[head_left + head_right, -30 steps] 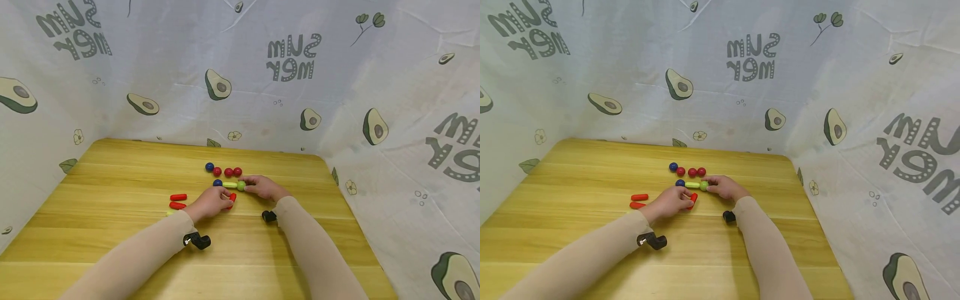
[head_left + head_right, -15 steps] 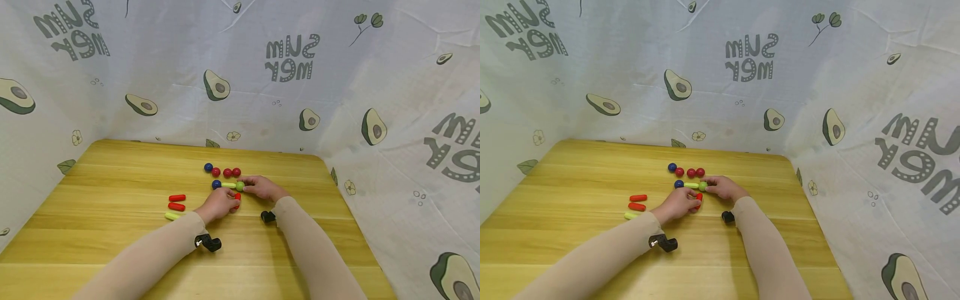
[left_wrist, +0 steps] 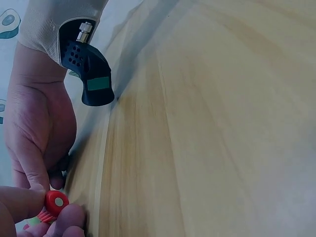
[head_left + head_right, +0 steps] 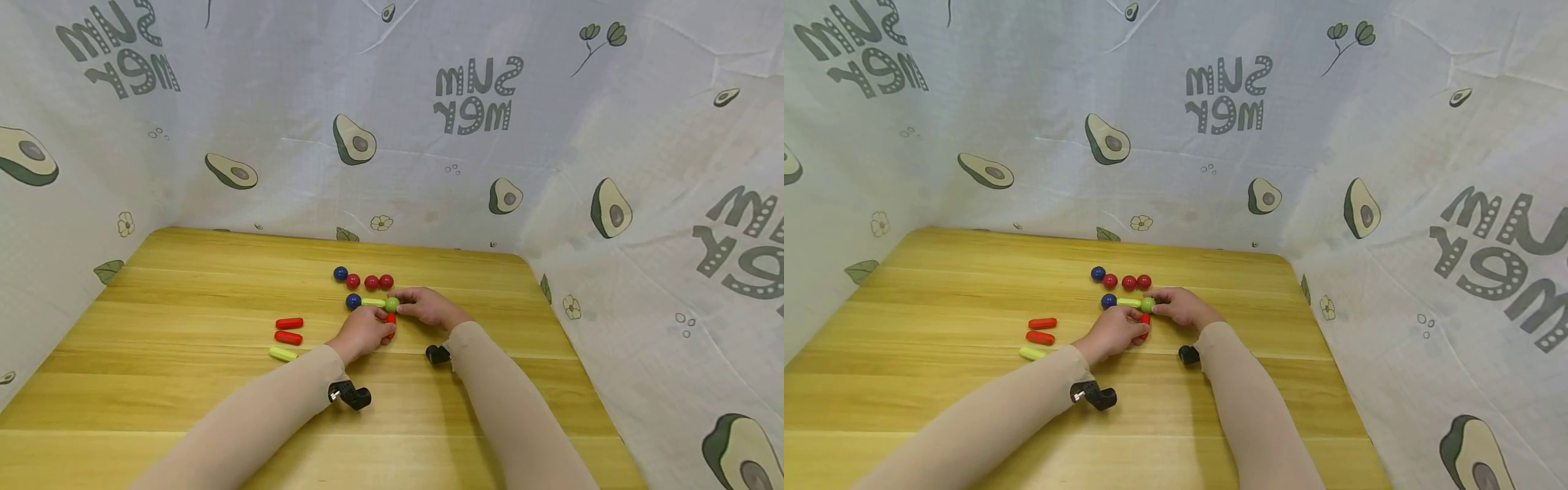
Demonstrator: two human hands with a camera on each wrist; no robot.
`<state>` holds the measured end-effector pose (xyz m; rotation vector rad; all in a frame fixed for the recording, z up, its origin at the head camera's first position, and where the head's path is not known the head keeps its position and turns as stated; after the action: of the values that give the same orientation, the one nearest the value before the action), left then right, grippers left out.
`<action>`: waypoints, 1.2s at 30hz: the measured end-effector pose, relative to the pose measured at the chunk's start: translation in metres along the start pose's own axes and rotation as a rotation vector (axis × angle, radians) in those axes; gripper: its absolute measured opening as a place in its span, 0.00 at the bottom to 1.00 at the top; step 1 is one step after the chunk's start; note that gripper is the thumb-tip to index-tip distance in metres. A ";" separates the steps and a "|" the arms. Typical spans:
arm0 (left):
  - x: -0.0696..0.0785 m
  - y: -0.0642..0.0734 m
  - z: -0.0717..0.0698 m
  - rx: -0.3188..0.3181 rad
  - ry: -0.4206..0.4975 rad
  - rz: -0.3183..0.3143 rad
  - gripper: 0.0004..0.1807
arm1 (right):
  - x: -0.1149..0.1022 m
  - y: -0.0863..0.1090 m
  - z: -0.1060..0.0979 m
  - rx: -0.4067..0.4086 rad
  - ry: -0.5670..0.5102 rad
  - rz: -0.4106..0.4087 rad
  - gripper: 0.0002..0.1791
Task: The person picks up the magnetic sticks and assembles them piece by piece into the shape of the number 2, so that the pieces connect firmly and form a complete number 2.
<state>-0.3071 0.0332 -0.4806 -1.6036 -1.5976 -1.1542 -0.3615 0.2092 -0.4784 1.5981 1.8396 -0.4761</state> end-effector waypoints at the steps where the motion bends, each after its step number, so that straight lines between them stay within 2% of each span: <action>1: 0.000 0.000 0.000 0.001 0.003 -0.006 0.16 | 0.000 0.000 0.000 0.000 -0.005 0.001 0.23; 23: 0.002 -0.003 0.003 0.023 0.017 -0.068 0.11 | 0.002 -0.001 0.001 -0.006 -0.020 -0.010 0.23; 36: 0.004 -0.001 0.003 0.039 -0.009 -0.042 0.12 | 0.003 -0.002 0.002 0.001 0.024 -0.032 0.23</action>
<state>-0.3078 0.0383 -0.4787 -1.5589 -1.6567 -1.1323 -0.3633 0.2096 -0.4826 1.5828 1.8858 -0.4739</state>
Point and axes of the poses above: each hand's wrist, its own y-axis away from the middle knuckle, its own z-axis out of the palm, x = y × z, the point moved 4 cm from there along -y, towards the middle knuckle, and after that the axes turned 13 degrees about x, right-handed, at the moved point
